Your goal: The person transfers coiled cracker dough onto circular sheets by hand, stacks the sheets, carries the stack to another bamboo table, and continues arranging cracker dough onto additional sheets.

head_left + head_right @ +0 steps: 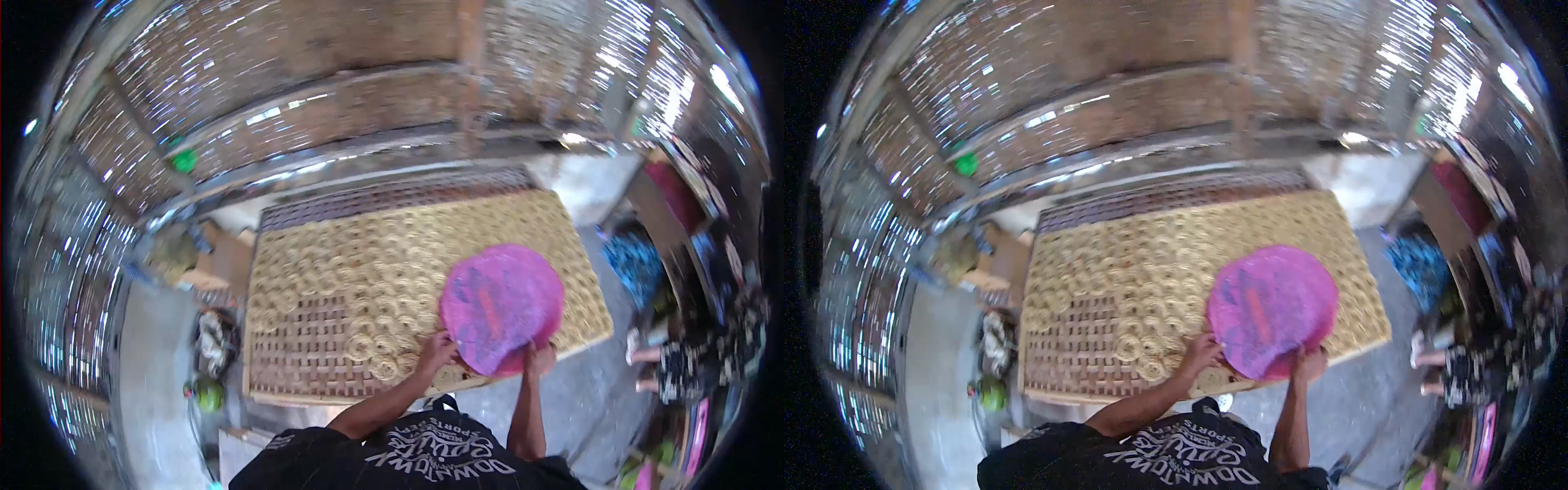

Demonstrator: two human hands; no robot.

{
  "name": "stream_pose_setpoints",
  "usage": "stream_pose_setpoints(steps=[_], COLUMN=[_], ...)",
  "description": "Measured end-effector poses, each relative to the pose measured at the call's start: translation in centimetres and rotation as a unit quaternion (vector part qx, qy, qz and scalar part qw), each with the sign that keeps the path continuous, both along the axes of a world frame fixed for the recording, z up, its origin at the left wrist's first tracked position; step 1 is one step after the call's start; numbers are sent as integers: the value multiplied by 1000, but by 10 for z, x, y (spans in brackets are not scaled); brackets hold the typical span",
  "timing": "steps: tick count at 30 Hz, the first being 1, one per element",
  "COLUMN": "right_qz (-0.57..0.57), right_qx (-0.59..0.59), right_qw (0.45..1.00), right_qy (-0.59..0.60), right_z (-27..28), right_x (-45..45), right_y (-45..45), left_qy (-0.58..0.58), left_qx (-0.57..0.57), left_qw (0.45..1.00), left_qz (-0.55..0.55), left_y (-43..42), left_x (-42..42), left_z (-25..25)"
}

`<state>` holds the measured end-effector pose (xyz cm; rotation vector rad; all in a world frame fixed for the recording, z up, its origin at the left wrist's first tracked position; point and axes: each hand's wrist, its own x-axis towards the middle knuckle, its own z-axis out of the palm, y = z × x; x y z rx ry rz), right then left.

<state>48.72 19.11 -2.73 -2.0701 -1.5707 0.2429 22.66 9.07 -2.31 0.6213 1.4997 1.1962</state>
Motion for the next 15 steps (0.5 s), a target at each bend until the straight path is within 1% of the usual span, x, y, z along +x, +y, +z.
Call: stream_pose_setpoints(steps=[1,2,3,4,5,6,7,8,9,10,12,13,15], right_qz=[23,13,-21,5,21,46,36,75,100,123,111,101,71], right_qx=[15,-29,-43,6,-8,22,-6,61,79,97,84,74,75], right_qw=[999,999,999,998,999,998,999,993,988,982,948,920,848], right_qy=[25,44,23,64,39,35,39,72,90,107,286,371,520], right_z=[1,-10,-8,-13,-19,-18,30,16,10,7,1,0,-2], right_x=[1,5,3,6,9,8,-13,-6,-2,-1,-4,-7,-13], right_y=[1,9,10,9,15,13,-4,-2,0,3,9,13,27], left_qy=[-1,-1,-8,-16,-23,-8,7,21,17,18,21,35,-111], left_qx=[12,24,31,39,48,41,34,28,48,37,14,-28,-117], left_qw=[1000,1000,999,999,999,999,999,999,999,999,1000,998,981], left_qz=[-3,-6,2,8,10,20,25,28,13,12,5,-47,-108], left_y=[-1,-3,-4,-6,-8,-11,-14,-15,-17,-18,-20,-26,-25], left_x=[1,2,4,6,6,7,9,10,9,11,15,11,13], left_z=[-8,-14,-17,-20,-21,-16,-9,-6,-7,-17,-34,-8,-11])
